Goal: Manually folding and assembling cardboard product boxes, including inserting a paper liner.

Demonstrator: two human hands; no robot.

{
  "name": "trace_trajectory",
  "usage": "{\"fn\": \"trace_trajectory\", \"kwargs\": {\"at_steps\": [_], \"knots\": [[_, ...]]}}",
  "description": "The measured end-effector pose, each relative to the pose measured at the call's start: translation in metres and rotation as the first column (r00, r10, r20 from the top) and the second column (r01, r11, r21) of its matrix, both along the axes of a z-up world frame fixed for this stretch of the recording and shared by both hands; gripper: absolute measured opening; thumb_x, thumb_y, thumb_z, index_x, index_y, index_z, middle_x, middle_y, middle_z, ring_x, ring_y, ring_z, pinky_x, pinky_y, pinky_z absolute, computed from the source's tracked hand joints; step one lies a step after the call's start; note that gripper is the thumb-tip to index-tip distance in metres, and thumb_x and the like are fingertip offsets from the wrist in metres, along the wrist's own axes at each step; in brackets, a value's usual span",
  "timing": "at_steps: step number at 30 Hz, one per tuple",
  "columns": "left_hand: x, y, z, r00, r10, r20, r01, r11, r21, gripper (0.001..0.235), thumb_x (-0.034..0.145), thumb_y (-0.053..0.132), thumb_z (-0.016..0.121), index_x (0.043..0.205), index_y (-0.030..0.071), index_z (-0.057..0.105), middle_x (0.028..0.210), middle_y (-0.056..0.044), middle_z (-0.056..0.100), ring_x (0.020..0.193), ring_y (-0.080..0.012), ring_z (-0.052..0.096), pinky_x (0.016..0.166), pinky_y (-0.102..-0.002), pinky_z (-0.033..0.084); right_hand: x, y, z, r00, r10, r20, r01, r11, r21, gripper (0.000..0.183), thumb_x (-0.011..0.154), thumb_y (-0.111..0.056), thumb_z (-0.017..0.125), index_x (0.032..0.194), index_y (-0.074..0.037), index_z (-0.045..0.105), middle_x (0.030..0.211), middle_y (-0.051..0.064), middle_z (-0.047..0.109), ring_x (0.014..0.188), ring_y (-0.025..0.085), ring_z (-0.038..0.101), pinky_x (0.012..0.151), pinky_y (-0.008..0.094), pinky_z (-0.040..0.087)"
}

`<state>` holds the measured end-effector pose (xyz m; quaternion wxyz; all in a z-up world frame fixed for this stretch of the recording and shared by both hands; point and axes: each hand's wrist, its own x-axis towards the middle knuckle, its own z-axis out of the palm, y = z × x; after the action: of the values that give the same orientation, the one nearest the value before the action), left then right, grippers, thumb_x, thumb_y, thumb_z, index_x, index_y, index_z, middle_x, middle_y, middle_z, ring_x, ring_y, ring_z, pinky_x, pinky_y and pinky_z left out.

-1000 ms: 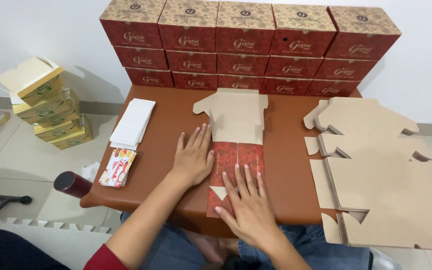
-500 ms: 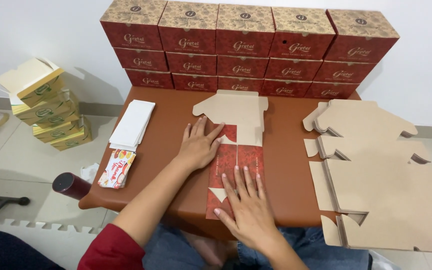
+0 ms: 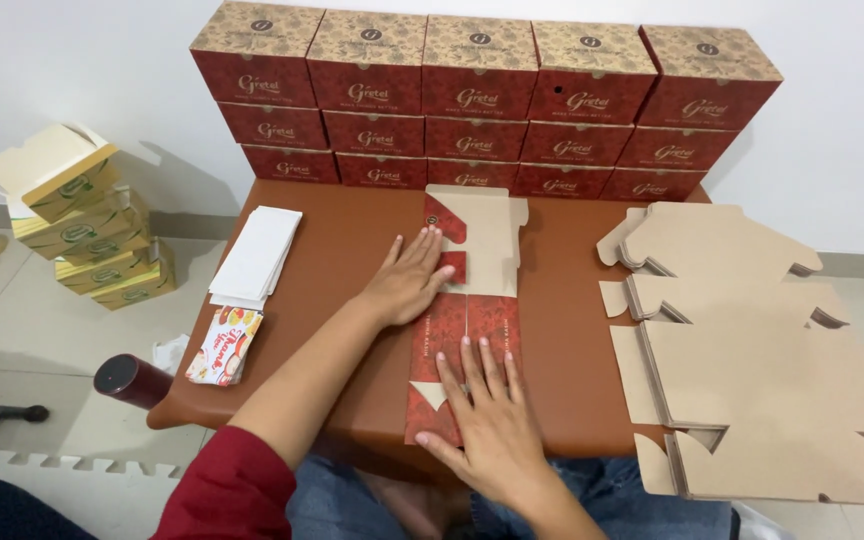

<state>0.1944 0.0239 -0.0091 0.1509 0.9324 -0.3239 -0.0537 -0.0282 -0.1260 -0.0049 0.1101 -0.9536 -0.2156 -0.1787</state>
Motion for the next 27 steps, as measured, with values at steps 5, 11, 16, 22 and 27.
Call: {"fn": "trace_trajectory", "kwargs": {"at_steps": [5, 11, 16, 22, 27], "knots": [[0.049, -0.016, -0.002, 0.998, 0.061, 0.010, -0.061, 0.998, 0.003, 0.069, 0.102, 0.051, 0.014, 0.159, 0.012, 0.021, 0.168, 0.000, 0.014, 0.155, -0.0146, 0.005, 0.125, -0.047, 0.000, -0.001, 0.000, -0.003, 1.000, -0.001, 0.013, 0.001, 0.999, -0.032, 0.093, 0.089, -0.068, 0.058, 0.154, -0.005, 0.036, 0.159, 0.026, 0.031, 0.150, 0.041, 0.020, 0.117, 0.059, 0.009], [0.089, -0.023, -0.021, 0.960, 0.020, 0.278, -0.010, 0.999, -0.038, 0.052, 0.104, 0.040, 0.035, 0.147, 0.013, 0.045, 0.151, -0.004, 0.045, 0.139, -0.0241, 0.041, 0.122, -0.050, 0.017, -0.013, -0.006, 0.009, 0.979, 0.188, 0.082, -0.196, 0.976, 0.093, 0.062, 0.089, -0.041, 0.069, 0.138, -0.004, 0.058, 0.145, 0.017, 0.054, 0.140, 0.033, 0.044, 0.115, 0.052, 0.028], [0.077, -0.004, -0.028, 0.903, 0.051, 0.427, -0.025, 0.997, -0.066, 0.047, 0.103, 0.037, 0.039, 0.135, 0.007, 0.056, 0.139, -0.010, 0.056, 0.128, -0.0297, 0.049, 0.114, -0.046, 0.027, -0.035, -0.040, 0.015, 0.950, 0.264, 0.168, -0.270, 0.963, 0.014, 0.043, 0.092, -0.025, 0.069, 0.125, 0.003, 0.064, 0.132, 0.016, 0.066, 0.130, 0.031, 0.057, 0.110, 0.046, 0.040], [0.003, 0.036, -0.015, 0.840, 0.182, 0.512, -0.278, 0.953, 0.117, 0.048, 0.105, 0.037, 0.038, 0.127, 0.001, 0.061, 0.126, -0.012, 0.059, 0.104, -0.0314, 0.055, 0.096, -0.046, 0.032, -0.061, -0.104, 0.015, 1.000, 0.002, 0.011, 0.000, 0.983, -0.181, 0.051, 0.080, -0.010, 0.060, 0.131, -0.012, 0.061, 0.156, 0.007, 0.043, 0.151, 0.025, 0.026, 0.123, 0.051, 0.015], [-0.082, 0.061, -0.004, 0.704, 0.294, 0.646, -0.320, 0.944, -0.082, 0.027, 0.096, 0.020, 0.051, 0.104, 0.000, 0.067, 0.103, -0.013, 0.064, 0.083, -0.0301, 0.055, 0.081, -0.039, 0.038, -0.060, -0.131, 0.039, 0.958, -0.279, 0.063, 0.286, 0.941, -0.179, 0.056, 0.073, -0.005, 0.052, 0.127, -0.017, 0.066, 0.167, 0.018, 0.026, 0.156, 0.037, 0.020, 0.119, 0.060, 0.022]]}}
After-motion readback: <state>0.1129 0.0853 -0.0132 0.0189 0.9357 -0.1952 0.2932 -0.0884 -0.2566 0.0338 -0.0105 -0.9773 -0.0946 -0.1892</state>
